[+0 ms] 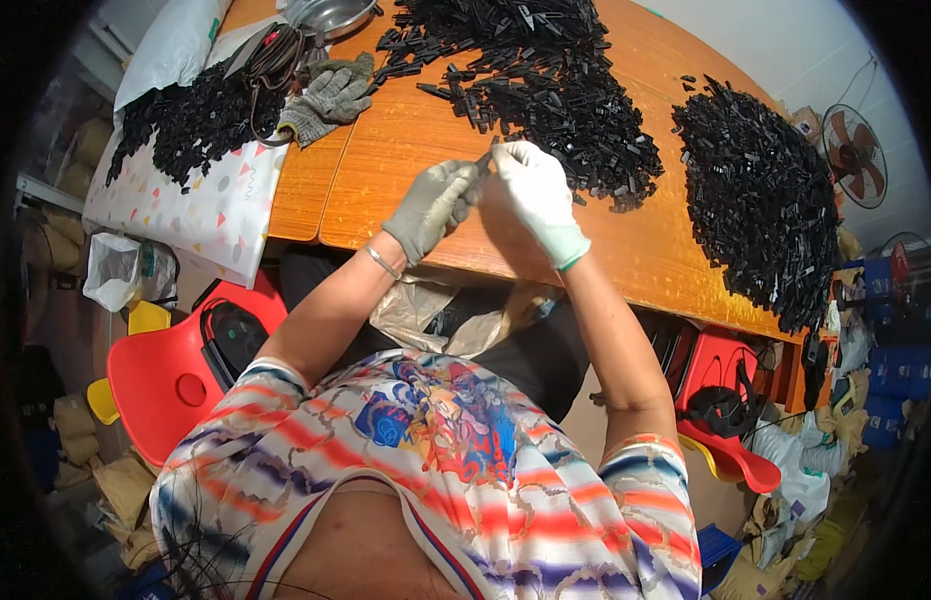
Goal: Assembling small black plastic components by snapping them together on a workbench.
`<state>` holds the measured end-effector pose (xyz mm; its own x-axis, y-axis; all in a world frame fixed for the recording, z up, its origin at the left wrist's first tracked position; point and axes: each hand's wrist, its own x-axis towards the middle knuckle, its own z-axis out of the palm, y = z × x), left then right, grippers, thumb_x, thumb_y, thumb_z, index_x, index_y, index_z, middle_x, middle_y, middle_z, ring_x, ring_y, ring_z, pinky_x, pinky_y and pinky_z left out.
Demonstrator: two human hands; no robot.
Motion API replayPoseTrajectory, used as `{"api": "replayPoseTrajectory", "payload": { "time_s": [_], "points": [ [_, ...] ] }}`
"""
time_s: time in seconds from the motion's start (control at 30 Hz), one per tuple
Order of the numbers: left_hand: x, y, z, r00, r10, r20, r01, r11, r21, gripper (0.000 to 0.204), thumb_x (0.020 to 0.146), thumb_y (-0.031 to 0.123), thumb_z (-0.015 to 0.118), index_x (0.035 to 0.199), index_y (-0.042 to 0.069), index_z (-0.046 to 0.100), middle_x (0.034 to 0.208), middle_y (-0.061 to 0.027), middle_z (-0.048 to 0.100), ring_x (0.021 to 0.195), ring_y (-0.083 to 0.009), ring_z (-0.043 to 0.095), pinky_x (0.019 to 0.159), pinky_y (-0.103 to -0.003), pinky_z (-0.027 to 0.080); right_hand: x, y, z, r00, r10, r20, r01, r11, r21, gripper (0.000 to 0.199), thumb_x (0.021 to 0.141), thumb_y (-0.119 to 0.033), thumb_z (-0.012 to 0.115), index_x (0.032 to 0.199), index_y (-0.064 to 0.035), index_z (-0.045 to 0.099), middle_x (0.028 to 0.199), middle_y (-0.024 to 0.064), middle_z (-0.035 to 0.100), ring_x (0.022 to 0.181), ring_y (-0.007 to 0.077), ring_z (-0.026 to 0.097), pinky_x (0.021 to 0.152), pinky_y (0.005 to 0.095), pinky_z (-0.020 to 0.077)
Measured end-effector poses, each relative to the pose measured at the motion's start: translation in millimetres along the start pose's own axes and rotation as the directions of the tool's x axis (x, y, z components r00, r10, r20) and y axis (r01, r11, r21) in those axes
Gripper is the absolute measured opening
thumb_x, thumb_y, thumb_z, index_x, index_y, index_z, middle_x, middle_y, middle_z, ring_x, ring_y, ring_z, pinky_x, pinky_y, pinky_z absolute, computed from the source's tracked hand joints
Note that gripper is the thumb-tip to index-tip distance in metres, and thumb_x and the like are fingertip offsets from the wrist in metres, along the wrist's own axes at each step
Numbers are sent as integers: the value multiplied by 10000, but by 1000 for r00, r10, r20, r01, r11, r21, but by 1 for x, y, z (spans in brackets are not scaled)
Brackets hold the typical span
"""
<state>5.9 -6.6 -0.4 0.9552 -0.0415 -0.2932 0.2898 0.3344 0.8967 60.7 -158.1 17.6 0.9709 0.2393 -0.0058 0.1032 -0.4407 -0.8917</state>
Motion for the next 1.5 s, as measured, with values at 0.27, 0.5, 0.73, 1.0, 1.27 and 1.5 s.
{"api": "replayPoseTrajectory", "payload": {
  "time_s": [0.27,0.5,0.73,1.0,1.27,1.5],
  "points": [
    [-19,-5,8,997,17,76,-2,982,-190,244,999,203,428,1133,29,534,692,14,523,511,-18,366,431,-159,263,-32,-4,-1,944,103,314,-286,730,621,258,901,-243,589,1013,-11,611,846,69,646,703,134,602,656,277,475],
    [-49,-18,0,986,-25,164,58,978,-200,246,1014,245,398,1130,69,525,715,41,475,503,-16,325,432,-159,238,-41,-3,10,945,-7,327,-117,927,358,215,909,-255,622,845,-50,640,714,-9,608,629,61,514,584,202,408],
    [-94,14,-30,955,-34,294,-280,227,933,417,911,237,548,1303,101,516,1079,-123,663,984,-293,638,834,-389,497,-8,17,-6,993,-7,120,20,993,-112,213,879,-262,632,822,-61,675,738,60,617,691,162,571,631,286,449],
    [25,49,-47,898,376,227,-228,-41,973,296,903,175,541,1194,173,597,1053,-100,659,953,-295,636,800,-420,514,33,34,21,919,-395,-1,297,692,-658,194,790,-193,685,967,-114,675,940,113,619,853,313,633,745,384,499],
    [130,59,-61,830,406,382,-220,-391,894,260,878,99,539,1113,164,628,989,-139,618,930,-306,627,779,-431,511,26,31,17,923,-385,6,282,664,-693,166,814,-206,674,869,-73,592,902,154,617,822,338,623,723,422,482],
    [100,48,-64,819,449,358,-345,-115,932,142,866,114,539,921,134,668,953,-121,647,936,-305,630,807,-421,504,-8,22,12,993,-115,-21,103,948,-300,181,875,-239,573,874,-64,620,829,160,653,817,338,638,731,408,487]
  ]
}}
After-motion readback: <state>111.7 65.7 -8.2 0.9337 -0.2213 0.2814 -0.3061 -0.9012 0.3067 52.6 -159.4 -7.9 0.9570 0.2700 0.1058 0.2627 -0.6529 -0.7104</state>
